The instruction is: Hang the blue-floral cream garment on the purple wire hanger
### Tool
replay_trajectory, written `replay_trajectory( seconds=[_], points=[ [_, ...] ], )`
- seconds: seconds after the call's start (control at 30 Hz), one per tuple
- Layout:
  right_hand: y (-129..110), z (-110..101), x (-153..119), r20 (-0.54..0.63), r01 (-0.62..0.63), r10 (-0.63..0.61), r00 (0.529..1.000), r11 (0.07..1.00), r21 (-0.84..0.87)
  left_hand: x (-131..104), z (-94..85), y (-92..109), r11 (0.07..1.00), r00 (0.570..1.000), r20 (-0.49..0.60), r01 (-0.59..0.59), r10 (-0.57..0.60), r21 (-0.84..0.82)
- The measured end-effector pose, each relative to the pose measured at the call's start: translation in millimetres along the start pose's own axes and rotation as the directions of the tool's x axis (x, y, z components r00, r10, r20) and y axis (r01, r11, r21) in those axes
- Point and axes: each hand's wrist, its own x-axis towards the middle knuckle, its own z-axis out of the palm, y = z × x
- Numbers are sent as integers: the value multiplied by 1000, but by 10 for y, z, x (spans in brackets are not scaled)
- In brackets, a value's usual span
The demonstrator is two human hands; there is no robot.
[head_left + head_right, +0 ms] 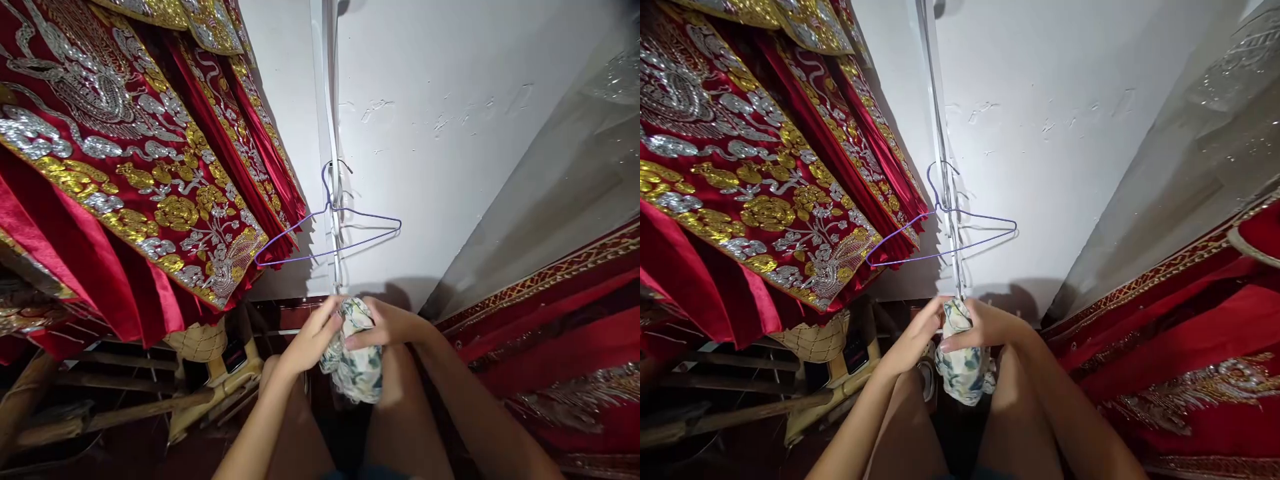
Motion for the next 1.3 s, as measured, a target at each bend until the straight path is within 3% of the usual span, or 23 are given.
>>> replay_trajectory(
  seconds=[0.07, 0.1, 0.17, 0.2, 0.27, 0.33, 0.37, 0.47, 0.53, 0.6, 0.7, 0.83, 0.9, 0.97, 1.03, 1.17, 1.23, 1.3],
  points=[
    [-124, -181, 1, 8, -22, 23, 1000, 989, -145, -90, -40, -78, 991, 974, 192, 110, -124, 81],
    [-149, -276, 19, -38, -15, 8, 999, 979, -201, -145, -67, -97, 978, 959, 223, 140, -172, 152],
    [-128, -467, 98, -196, 30, -82, 977, 966, -256, -263, -174, -98, 947, 963, 171, 154, -208, 283],
    [-86, -559, 159, -307, 64, -148, 940, 962, -267, -320, -260, -85, 929, 972, 112, 160, -208, 333],
    [48, -724, 312, -527, 129, -271, 806, 948, -290, -410, -489, -50, 888, 975, -10, 208, -223, 409],
    [221, -842, 472, -639, 151, -342, 689, 930, -334, -451, -751, -19, 833, 957, -123, 288, -261, 473],
    [311, -879, 539, -644, 140, -345, 683, 927, -348, -447, -875, -6, 802, 949, -177, 315, -261, 507],
    [520, -908, 628, -611, 18, -248, 752, 934, -356, -345, -1147, 44, 711, 952, -254, 298, -172, 637],
    [569, -881, 579, -660, -79, -206, 723, 924, -374, -224, -1237, 93, 667, 964, -240, 255, -116, 700],
    [540, -843, 464, -721, -135, -207, 662, 912, -387, -92, -1279, 135, 650, 960, -266, 255, -83, 716],
    [424, -792, 261, -746, -142, -185, 639, 926, -351, 87, -1313, 126, 651, 946, -316, 286, -75, 703],
    [339, -761, 106, -757, -140, -148, 637, 943, -303, 254, -1347, 17, 675, 948, -144, 303, -282, 672],
    [349, -751, 93, -772, -170, -129, 622, 941, -293, 308, -1338, 12, 677, 941, -108, 308, -321, 669],
    [364, -721, 109, -785, -202, -97, 612, 941, -273, 357, -1298, 78, 685, 965, -164, 260, -203, 681],
    [364, -657, 136, -776, -204, -61, 628, 949, -240, 419, -1225, 192, 704, 975, -221, 164, -10, 690],
    [329, -493, 131, -716, -95, -99, 691, 970, -225, 601, -1050, 353, 779, 946, -244, -16, 216, 626],
    [324, -481, 64, -745, -28, -170, 645, 969, -245, 678, -998, 356, 814, 931, -277, -36, 239, 580],
    [333, -574, -39, -828, 15, -225, 513, 967, -253, 720, -983, 336, 810, 919, -309, -20, 246, 586]
  ],
)
